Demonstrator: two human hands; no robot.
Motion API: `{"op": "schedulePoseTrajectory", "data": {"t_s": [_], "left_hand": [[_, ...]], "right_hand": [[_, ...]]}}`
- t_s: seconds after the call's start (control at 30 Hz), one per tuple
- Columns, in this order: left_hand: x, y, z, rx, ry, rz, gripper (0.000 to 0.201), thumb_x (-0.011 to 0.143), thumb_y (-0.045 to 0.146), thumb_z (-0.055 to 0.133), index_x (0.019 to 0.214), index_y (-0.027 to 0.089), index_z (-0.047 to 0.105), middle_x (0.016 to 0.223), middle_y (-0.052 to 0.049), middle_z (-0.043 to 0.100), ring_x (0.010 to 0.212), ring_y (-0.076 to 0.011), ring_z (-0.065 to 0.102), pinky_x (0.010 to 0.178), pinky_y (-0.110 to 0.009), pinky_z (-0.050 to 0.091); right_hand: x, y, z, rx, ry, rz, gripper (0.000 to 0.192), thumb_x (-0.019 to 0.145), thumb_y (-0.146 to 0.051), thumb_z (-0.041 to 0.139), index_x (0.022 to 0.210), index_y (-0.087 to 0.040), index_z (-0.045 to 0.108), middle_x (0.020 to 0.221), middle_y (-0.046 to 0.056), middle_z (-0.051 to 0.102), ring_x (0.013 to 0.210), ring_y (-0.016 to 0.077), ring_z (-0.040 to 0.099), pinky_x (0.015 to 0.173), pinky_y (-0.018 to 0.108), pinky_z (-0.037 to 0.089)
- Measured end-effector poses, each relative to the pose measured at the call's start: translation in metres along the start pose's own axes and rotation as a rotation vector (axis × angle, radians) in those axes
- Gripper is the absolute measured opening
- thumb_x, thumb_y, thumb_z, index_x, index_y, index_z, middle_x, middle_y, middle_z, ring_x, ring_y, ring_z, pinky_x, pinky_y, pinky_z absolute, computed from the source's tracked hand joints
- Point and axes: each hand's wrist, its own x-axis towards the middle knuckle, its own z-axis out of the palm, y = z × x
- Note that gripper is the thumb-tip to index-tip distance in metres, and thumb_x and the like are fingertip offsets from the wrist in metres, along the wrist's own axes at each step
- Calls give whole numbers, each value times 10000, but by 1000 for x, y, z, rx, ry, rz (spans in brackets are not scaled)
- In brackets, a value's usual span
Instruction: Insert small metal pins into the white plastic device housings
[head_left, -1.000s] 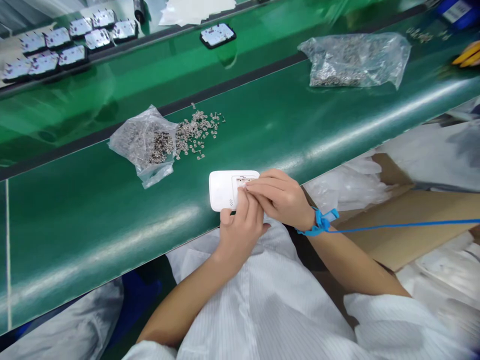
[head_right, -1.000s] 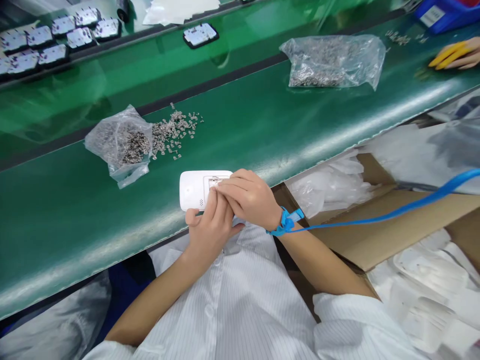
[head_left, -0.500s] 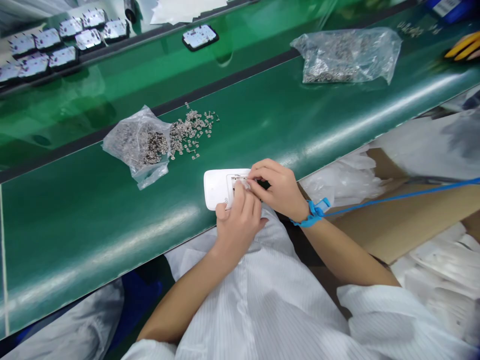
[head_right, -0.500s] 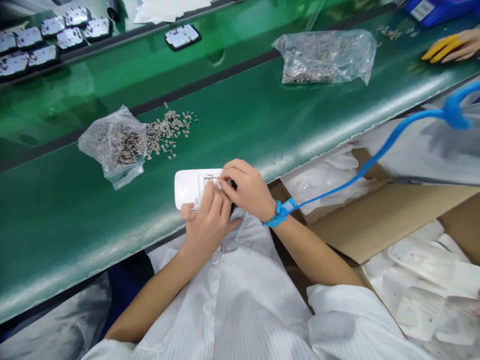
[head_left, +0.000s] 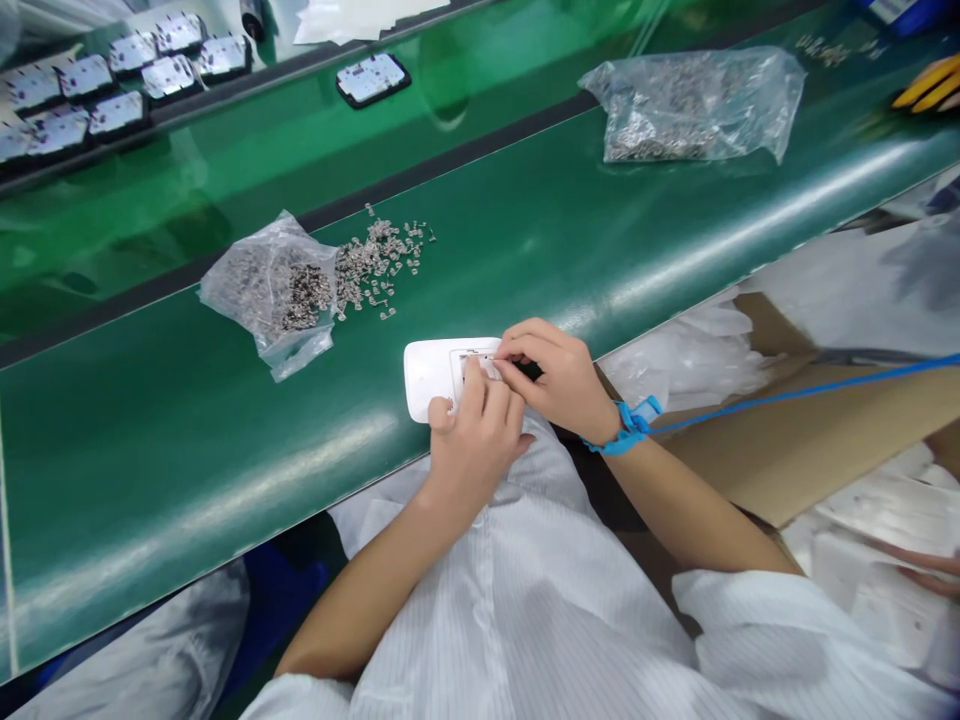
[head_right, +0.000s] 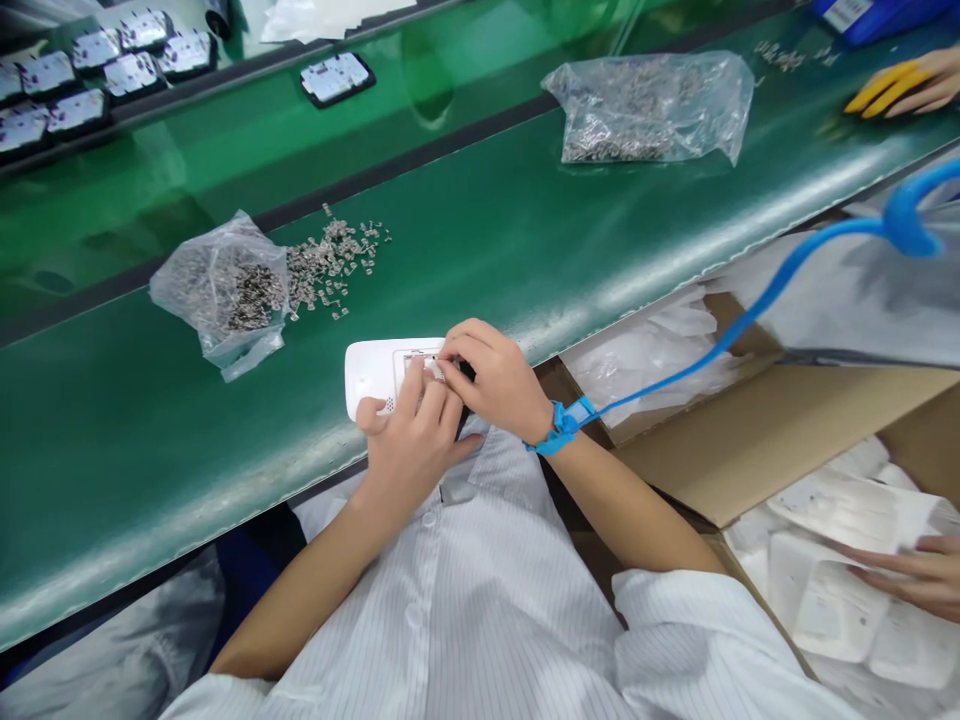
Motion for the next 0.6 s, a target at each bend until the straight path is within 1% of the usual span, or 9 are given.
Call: {"op": "schedulePoseTrajectory", "data": {"t_s": [0.07,0.2,0.27,0.37,0.53,0.6], "left_hand": [[-1,1,1,1,7,2,252,998,443,571,1022,207,656,1093,-56,696,1319,-300,530,794,-409,276],[-7,6,5,13,37,-27,227,1011,347,562,1118,173,661,1228,-101,683,1332,-298,515,825,-413,268],[-8,8,6,2,52,-36,218,1016,316,545,1117,162,663,1212,-107,692,1312,-294,530,839,-415,265],[-8,8,8,-2,67,-30,215,1013,317,541,1085,167,676,1147,-87,707,1289,-294,546,837,-415,265],[-6,7,11,35,95,-27,225,1007,297,516,1093,171,681,1194,-85,700,1279,-286,548,804,-408,262],[-6,7,10,21,97,-27,219,1008,303,521,1081,164,675,1182,-93,700,1273,-290,553,805,-412,272]], "right_hand": [[1,0,-1,-9,-16,-5,118,950,-122,574,889,-199,639,958,77,676,885,203,655,765,350,553],[5,1,0,-66,-43,-23,105,948,-137,582,879,-187,643,945,81,671,879,215,643,783,371,549],[8,1,0,-96,-57,-15,106,946,-142,580,871,-184,643,937,81,666,875,220,635,776,375,544],[12,0,1,-113,-83,4,111,943,-142,572,865,-186,637,929,77,656,870,223,624,765,378,536],[13,-1,3,-128,-106,4,101,933,-139,581,859,-194,621,933,75,644,895,230,611,794,387,517],[14,2,4,-106,-92,34,98,925,-140,594,843,-192,608,915,67,626,875,219,603,764,368,508]]}}
